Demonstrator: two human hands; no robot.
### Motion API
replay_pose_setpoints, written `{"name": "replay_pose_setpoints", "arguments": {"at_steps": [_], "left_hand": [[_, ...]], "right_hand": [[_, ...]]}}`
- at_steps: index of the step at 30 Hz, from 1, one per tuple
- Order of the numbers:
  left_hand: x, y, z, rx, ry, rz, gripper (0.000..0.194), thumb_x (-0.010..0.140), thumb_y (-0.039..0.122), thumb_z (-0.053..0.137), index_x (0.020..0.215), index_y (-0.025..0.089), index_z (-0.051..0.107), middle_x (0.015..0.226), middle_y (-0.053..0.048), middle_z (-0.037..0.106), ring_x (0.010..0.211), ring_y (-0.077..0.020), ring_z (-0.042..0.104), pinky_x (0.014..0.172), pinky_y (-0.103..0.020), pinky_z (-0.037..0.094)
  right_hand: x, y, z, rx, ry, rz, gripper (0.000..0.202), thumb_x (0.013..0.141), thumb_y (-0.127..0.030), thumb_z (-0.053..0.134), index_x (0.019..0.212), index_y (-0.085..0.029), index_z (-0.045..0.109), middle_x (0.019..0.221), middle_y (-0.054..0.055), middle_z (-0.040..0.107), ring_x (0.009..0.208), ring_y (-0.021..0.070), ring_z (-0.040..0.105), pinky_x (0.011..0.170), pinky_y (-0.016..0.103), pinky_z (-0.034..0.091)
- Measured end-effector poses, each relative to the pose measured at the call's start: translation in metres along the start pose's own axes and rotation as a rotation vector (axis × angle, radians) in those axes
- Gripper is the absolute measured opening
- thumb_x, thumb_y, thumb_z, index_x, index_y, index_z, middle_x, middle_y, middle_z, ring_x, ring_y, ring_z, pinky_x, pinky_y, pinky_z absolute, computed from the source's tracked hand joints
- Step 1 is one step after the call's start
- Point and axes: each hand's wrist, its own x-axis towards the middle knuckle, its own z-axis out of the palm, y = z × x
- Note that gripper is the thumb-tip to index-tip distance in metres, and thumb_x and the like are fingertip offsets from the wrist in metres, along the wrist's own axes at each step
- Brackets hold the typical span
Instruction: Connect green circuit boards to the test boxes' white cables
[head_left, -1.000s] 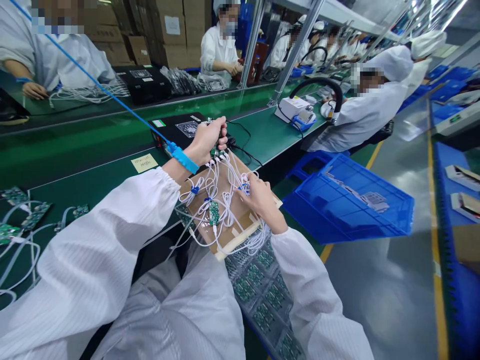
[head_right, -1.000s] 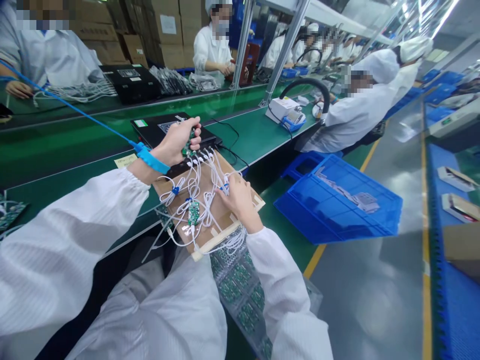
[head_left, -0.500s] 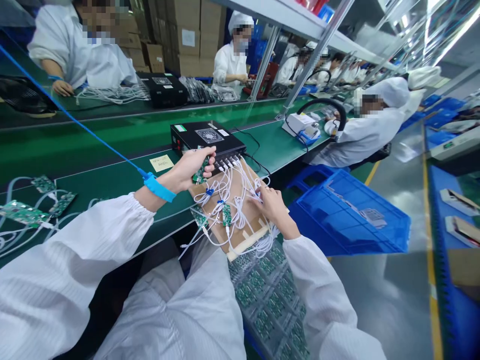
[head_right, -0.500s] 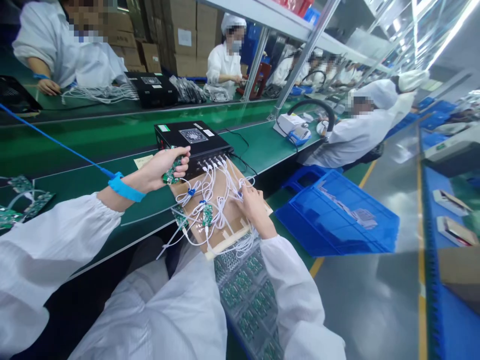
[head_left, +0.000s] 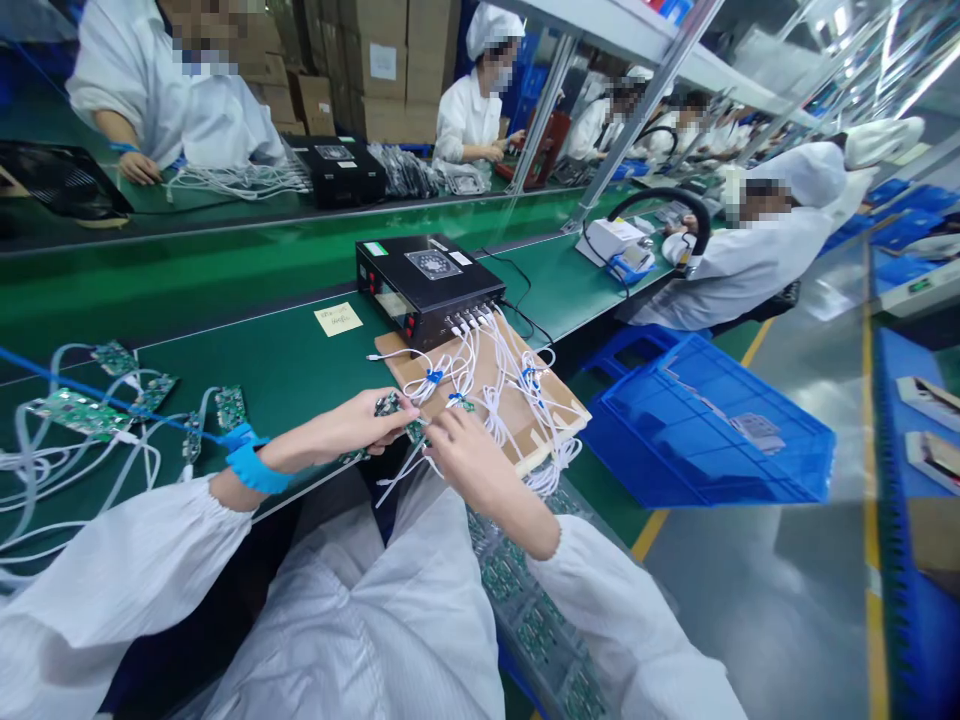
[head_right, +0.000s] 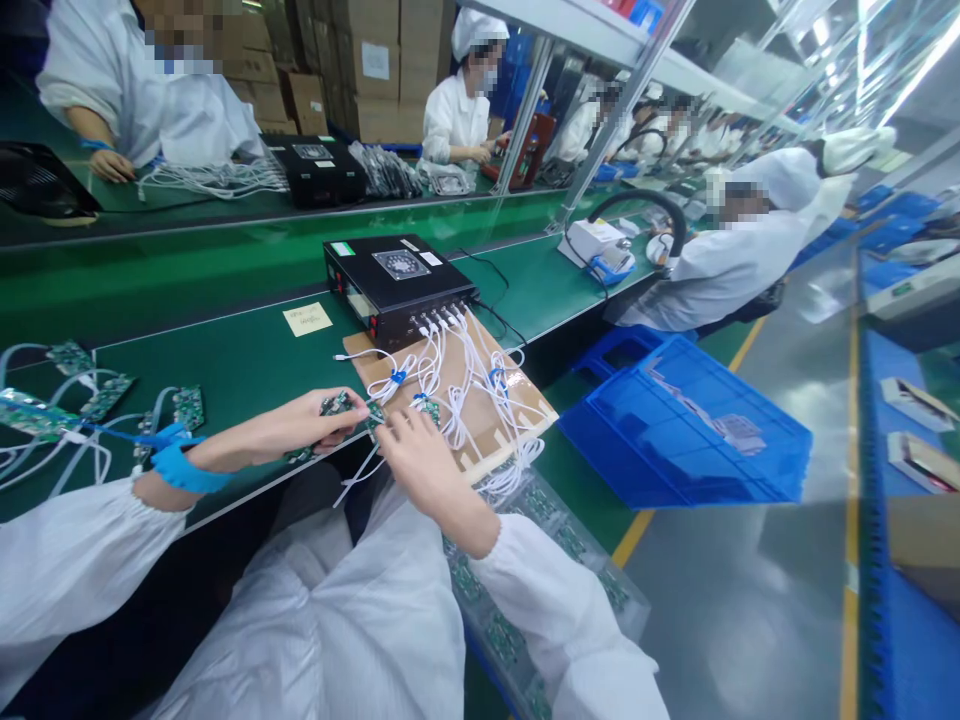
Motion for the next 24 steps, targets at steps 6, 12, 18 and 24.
{"name": "replay_pose_setpoints", "arguments": {"at_steps": [6,12,18,24], "left_hand": [[-0.013,-0.034,-0.012,0.1,0.135,-0.046,0.049,0.078,0.063,0.076,0.095,0.02,0.062,0.049,0.004,0.047,0.045,-0.0119,0.041,0.045,-0.021,0.029],[0.0,-0.056,-0.014,0.171,0.388,0.019,0.047,0.078,0.051,0.077,0.109,0.017,0.067,0.054,0.002,0.055,0.044,-0.0134,0.043,0.044,-0.024,0.03],[0.018,-0.068,-0.01,0.078,0.462,0.149,0.034,0.079,0.042,0.075,0.102,0.017,0.072,0.065,-0.002,0.062,0.053,-0.0152,0.049,0.049,-0.026,0.036],[0.025,-0.078,0.002,-0.007,0.437,0.248,0.041,0.083,0.055,0.072,0.107,0.021,0.073,0.067,-0.002,0.061,0.059,-0.017,0.052,0.052,-0.026,0.039]], "right_hand": [[0.022,-0.026,0.028,-0.08,-0.027,-0.107,0.015,0.103,-0.014,0.053,0.108,-0.015,0.066,0.107,0.013,0.066,0.108,0.0285,0.056,0.093,0.042,0.047],[0.045,-0.018,0.029,-0.102,-0.004,0.131,0.02,0.107,-0.026,0.049,0.107,-0.015,0.066,0.107,0.016,0.066,0.103,0.0301,0.057,0.087,0.041,0.046],[0.066,-0.022,0.038,-0.134,-0.135,0.182,0.016,0.097,-0.007,0.052,0.106,-0.011,0.064,0.106,0.019,0.069,0.103,0.0334,0.061,0.087,0.043,0.044],[0.057,-0.014,0.026,0.126,-0.087,0.267,0.016,0.104,-0.021,0.046,0.107,-0.012,0.059,0.099,0.013,0.072,0.096,0.0284,0.065,0.088,0.038,0.042]]}}
